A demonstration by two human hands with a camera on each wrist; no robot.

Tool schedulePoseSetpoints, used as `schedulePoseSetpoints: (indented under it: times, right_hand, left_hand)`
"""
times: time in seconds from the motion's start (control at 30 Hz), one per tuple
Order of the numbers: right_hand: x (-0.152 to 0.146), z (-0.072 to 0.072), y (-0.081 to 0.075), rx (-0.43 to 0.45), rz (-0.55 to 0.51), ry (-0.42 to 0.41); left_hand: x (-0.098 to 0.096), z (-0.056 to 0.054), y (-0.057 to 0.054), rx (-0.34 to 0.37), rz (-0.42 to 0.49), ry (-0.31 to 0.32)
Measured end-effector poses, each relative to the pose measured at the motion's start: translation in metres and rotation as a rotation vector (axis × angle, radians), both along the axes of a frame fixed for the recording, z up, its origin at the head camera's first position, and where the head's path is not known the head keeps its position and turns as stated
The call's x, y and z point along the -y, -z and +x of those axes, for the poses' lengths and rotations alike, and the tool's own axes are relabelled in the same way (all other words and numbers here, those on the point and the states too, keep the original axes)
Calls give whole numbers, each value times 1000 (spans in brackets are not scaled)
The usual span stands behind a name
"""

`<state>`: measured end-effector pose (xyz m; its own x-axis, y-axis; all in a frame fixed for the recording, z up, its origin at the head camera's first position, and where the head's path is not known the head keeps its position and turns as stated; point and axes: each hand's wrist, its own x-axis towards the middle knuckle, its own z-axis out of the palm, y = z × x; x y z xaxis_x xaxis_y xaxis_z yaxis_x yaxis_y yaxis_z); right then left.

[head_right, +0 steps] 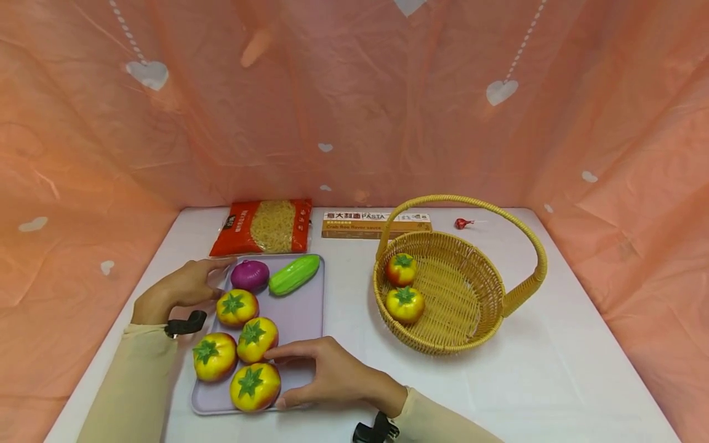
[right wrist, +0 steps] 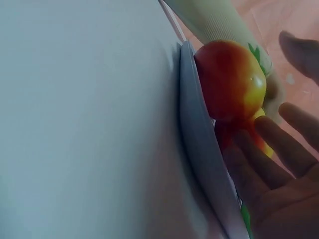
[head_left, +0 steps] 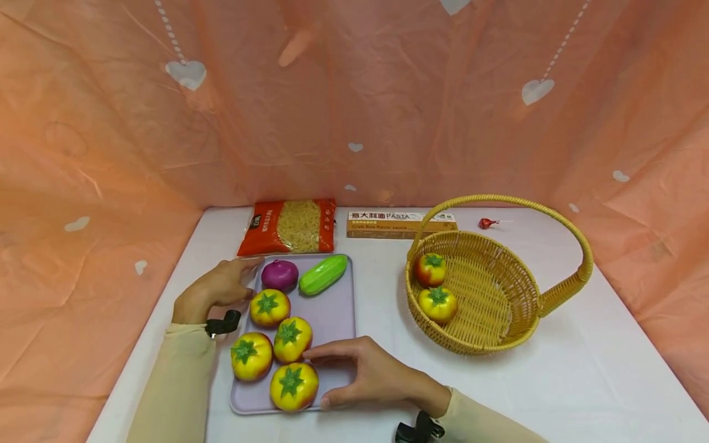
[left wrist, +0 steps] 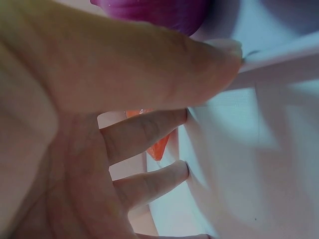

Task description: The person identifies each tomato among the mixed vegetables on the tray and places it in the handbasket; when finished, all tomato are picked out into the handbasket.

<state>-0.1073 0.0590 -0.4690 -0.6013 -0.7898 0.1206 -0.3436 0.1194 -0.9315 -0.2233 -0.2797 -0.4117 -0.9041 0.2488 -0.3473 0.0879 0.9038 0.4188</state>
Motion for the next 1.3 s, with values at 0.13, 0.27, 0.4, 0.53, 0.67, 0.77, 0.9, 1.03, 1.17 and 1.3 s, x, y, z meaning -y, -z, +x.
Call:
schedulePoseSetpoints:
  times: [0.13,0.27,0.4,0.53,0.67,0.77,0.9,1.03,1.17,1.3]
  right_hand:
    - [11,-2,1,14,13,-13]
    - [19,-3,3,-41,50,-33]
    - [25,-3,3,-97,85,-25]
    - [28,-4,3,-95,95,-15]
    - [28,-3,2,-123,103,-15]
    - [28,-3,1,-132,107,-18]
    - [25,-4,0,-152,104,-24]
    - [12,-5,-6,-133,68,-12]
    - [-13,-5,-15,-58,4,47]
    - [-44,-4,-25,13,-58,145]
  left_hand:
    - [1,0,0,-4,4,2]
    - [2,1,1,-21,6,13]
    - [2,1,1,-27,3,17]
    - [3,1,0,-22,9,19]
    - [3,1,-1,-12,14,17]
    - [4,1,-1,-6,11,15]
    - [4,1,0,-6,14,15]
    - [3,1,0,-16,20,24]
    - [3,1,0,-9,16,18]
    - [2,0,-1,6,9,6]
